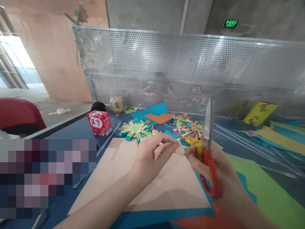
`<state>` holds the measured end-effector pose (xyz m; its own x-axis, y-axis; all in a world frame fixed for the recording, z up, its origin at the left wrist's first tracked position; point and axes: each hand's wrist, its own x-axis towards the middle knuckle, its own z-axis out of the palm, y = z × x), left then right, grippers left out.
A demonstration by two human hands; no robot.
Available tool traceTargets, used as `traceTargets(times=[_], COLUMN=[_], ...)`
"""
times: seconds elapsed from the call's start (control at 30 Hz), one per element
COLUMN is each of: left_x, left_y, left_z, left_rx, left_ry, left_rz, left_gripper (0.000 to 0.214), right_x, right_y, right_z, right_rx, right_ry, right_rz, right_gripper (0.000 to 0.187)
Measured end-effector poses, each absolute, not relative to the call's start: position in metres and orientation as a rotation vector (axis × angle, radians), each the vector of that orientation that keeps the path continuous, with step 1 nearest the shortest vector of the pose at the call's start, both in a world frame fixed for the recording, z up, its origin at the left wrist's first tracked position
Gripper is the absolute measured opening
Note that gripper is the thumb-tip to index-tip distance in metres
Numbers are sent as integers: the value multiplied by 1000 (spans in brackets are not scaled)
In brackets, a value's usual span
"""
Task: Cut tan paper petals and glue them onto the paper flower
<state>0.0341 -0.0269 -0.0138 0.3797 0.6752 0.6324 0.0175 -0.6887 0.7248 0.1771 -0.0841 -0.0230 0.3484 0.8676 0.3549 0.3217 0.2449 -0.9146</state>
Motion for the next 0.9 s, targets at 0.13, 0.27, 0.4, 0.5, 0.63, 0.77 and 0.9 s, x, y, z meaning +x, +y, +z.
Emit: traceTargets(times=[0.13, 0.27, 0.4, 0.5, 0.63, 0.77, 0.9], left_x=[34, 33, 31, 27, 26, 25, 18], left_y=[-25, -22, -20, -18, -18, -18, -14], left_z=[-12, -9, -4, 1, 4, 3, 7], left_rx=[1847, 1652, 1547, 1499, 1560, 1536, 1582], left_ry=[628, 668, 646, 615, 564, 522, 564], left_rz=[1303, 1267, 1244, 1187, 1080, 1007, 1014], left_gripper=[9, 14, 15, 15, 14, 27, 22], right_x=[180, 187, 190, 189, 189, 193, 192], right_y=[-87, -91, -93, -92, -87, -86, -89], right_z=[-15, -21, -26, -27, -32, -36, -36], right_rx=[-1366, -1275, -1236, -1173, -1174, -1212, -1220], right_ry=[-1088, -1137, -1300, -1283, -1192, -1243, -1287], right_rz=[687, 827, 817, 769, 737, 684, 712], right_gripper=[27, 24, 19, 19, 21, 22, 25])
